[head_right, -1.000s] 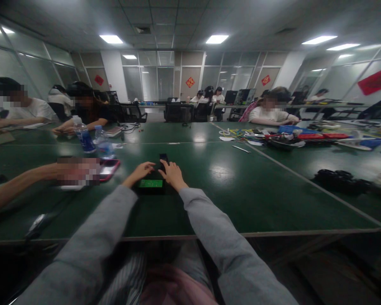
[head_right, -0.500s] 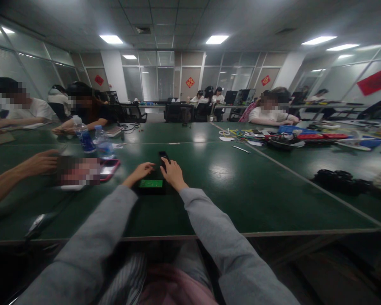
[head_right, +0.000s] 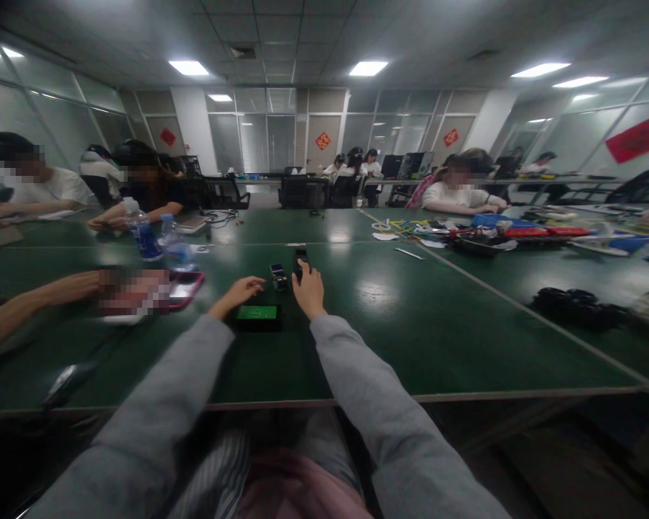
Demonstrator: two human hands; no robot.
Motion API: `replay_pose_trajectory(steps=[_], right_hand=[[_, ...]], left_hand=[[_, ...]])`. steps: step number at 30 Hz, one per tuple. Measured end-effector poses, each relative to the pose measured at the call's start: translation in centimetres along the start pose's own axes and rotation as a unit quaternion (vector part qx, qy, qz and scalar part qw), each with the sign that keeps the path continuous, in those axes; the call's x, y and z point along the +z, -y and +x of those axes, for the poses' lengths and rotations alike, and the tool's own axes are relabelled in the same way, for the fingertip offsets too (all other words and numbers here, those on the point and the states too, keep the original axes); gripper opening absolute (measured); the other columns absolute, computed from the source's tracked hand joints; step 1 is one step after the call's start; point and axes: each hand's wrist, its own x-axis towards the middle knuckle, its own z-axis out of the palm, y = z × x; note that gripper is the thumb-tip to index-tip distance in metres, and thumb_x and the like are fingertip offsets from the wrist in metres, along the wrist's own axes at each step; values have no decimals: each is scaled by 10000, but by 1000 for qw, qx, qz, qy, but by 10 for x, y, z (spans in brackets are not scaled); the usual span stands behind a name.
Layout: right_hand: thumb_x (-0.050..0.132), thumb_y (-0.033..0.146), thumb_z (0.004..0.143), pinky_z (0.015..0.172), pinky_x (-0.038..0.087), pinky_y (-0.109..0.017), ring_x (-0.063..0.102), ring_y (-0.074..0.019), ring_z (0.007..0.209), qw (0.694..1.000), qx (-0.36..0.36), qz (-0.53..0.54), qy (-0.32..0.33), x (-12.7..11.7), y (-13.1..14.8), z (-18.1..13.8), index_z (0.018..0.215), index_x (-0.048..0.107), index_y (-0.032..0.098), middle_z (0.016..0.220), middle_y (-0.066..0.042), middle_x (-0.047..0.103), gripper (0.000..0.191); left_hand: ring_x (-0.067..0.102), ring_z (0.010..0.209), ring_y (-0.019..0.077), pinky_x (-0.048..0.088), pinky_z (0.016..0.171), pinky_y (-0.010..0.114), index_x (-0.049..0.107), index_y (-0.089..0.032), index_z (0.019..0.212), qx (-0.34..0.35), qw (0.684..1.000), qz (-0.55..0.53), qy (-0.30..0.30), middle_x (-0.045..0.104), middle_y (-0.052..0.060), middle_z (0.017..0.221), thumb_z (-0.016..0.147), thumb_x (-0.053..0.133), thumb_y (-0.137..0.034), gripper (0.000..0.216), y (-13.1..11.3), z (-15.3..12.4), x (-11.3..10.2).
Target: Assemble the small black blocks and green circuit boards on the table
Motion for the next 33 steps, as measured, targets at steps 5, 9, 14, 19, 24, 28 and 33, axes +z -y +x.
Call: replay_pose_trajectory(steps=[5,9,14,19,24,28,33], right_hand=[[493,320,901,859,406,-393,486,-281,1028,996,53,-33,57,12,-8,-4,1336,463,211,1096,-149,529,450],[436,365,928,944,351,-464,352,-326,1229,998,47,-40,-12,10,-2,-4,1367,444,232,1314,-177,394,458],[375,369,956,1026,264,-434,319,-268,1263,995,-90,-29,-10,-3,15,-5,1309,491,228,1349,-123,401,398],[381,383,960,1015,245,-395,412,-249,1138,988,-148,-40,34,-5,25,-11,1171,550,155,1173,-127,535,354],[408,336,957,1013,225,-376,451,-221,1105,984,-165,-25,58,-1,22,-12,1127,580,179,1130,-95,577,289],[403,305,958,1012,221,-375,437,-214,1165,980,-187,-10,72,0,22,-12,1176,572,195,1189,-95,572,296],[414,341,966,1012,242,-388,419,-217,1200,972,-210,1,103,4,20,-13,1304,516,228,1228,-90,561,371]], left_hand=[[662,757,129,526,742,264,644,-167,1139,-1,1000,1,-1,722,62,941,871,526,-210,297,-3,-1,-1],[663,757,128,527,746,268,646,-164,1132,-7,1000,-3,-3,723,67,943,871,527,-203,290,-2,0,-1],[667,769,127,526,745,259,652,-174,1126,-11,1000,-3,-6,724,57,937,867,533,-197,286,-2,1,0],[666,750,129,531,744,270,649,-174,1133,-2,1000,7,-5,725,57,939,867,527,-205,295,-1,1,0],[668,771,133,530,755,274,654,-173,1125,3,1000,-4,-8,726,58,926,854,542,-196,294,2,2,1],[662,770,131,527,760,277,648,-188,1140,9,1000,-11,-8,720,44,908,846,564,-204,306,2,2,1],[647,728,125,526,752,286,627,-186,1176,28,999,-17,-6,714,52,936,851,572,-226,332,4,1,2]])
